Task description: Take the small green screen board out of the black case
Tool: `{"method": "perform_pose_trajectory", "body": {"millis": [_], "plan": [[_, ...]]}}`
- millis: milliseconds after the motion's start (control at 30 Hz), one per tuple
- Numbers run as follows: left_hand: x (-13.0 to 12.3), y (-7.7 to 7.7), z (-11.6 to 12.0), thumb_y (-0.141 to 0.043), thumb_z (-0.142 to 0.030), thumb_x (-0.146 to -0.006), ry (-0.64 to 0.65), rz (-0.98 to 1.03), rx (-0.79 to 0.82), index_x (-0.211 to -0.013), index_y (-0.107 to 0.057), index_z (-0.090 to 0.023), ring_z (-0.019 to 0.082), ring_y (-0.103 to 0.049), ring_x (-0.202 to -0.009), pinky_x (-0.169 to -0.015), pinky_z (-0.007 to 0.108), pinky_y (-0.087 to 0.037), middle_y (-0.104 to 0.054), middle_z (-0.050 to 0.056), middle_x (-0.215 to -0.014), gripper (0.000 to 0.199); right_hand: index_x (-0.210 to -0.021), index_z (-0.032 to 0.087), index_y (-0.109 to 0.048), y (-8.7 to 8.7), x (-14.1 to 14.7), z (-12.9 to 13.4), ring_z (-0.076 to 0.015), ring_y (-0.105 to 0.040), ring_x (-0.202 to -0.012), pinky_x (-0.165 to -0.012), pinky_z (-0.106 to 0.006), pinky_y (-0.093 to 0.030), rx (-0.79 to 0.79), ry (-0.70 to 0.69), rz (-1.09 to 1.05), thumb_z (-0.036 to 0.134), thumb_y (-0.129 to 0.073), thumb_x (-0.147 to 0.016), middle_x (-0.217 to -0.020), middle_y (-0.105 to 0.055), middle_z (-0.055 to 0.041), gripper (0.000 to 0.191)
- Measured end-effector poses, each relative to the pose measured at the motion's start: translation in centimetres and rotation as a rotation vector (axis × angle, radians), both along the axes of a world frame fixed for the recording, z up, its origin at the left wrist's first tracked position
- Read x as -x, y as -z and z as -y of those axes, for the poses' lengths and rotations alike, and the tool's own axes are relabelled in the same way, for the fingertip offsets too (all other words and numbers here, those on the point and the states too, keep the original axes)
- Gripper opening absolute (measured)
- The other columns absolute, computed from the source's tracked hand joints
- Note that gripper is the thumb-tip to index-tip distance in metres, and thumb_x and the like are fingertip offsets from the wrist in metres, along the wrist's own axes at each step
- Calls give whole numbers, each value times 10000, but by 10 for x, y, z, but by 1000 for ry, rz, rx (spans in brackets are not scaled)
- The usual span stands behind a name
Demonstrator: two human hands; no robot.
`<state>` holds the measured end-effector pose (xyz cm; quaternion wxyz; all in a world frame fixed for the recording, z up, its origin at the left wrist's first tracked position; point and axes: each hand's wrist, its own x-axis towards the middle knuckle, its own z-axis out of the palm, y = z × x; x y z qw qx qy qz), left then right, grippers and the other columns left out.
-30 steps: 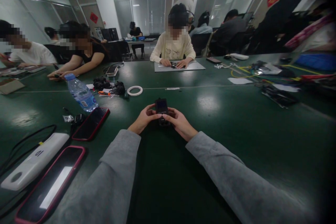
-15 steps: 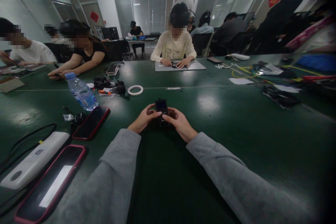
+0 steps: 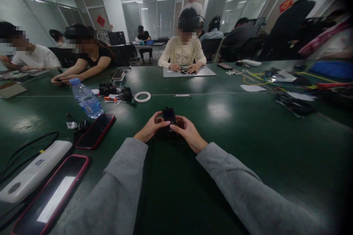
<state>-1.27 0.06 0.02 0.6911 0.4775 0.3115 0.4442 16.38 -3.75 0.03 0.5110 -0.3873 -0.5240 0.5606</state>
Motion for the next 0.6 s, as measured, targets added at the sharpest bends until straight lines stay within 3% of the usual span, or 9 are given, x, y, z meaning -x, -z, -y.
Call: {"method": "perform_pose_trajectory", "body": {"millis": [267, 600], "plan": [[-3, -3, 3, -749, -211, -628, -16, -6, -24, -1138, -496, -205, 200, -581, -971, -905, 396, -404, -604, 65, -1032, 570, -1150, 179, -468, -1, 1, 1, -179, -541, -1012, -910, -340, -447, -9, 1, 30, 362, -735, -712, -1075, -559, -72, 545], [-6, -4, 5, -748, -242, -629, -43, -64, -82, -1152, -479, -206, 204, -580, -970, -910, 413, -397, -612, 68, -1023, 589, -1137, 179, -443, -6, 2, 4, -179, -555, -956, -834, -327, -469, 0, -15, 48, 340, -728, -710, -1021, -557, -61, 538]]}}
